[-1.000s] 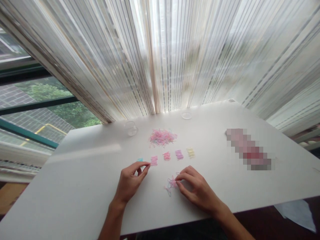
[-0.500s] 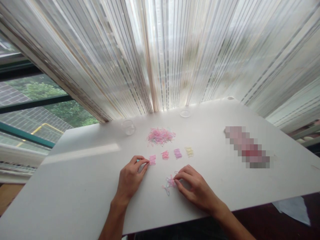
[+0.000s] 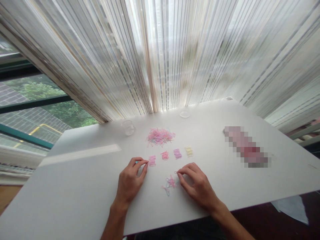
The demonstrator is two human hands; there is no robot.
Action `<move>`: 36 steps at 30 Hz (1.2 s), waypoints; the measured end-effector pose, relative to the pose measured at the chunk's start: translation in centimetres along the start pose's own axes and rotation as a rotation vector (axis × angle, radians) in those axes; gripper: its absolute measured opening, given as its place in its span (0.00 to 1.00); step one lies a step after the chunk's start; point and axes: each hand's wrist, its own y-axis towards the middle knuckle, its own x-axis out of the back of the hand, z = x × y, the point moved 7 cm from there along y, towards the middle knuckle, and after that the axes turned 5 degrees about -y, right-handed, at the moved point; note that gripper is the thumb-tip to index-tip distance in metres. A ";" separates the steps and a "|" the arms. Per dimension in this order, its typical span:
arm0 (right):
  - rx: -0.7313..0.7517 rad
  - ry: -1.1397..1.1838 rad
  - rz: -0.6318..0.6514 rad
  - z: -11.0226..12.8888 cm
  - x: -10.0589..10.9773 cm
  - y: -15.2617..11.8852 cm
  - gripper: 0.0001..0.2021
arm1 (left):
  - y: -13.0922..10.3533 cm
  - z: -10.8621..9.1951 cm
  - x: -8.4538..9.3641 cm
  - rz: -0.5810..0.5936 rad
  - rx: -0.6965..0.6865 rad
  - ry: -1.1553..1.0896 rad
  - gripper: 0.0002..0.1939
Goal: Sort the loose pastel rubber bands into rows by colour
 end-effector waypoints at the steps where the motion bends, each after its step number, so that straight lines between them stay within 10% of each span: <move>1: -0.022 -0.040 -0.041 -0.3 0.2 0.0 0.06 | -0.2 -0.5 0.1 0.001 -0.016 -0.004 0.10; 11: -0.058 -0.257 -0.039 -0.7 -0.4 0.1 0.05 | -2.0 -6.1 -2.6 0.152 -0.090 -0.207 0.09; 36: -0.066 -0.263 0.004 -1.0 -0.8 0.1 0.08 | -3.1 -6.1 -3.5 0.131 -0.070 -0.290 0.08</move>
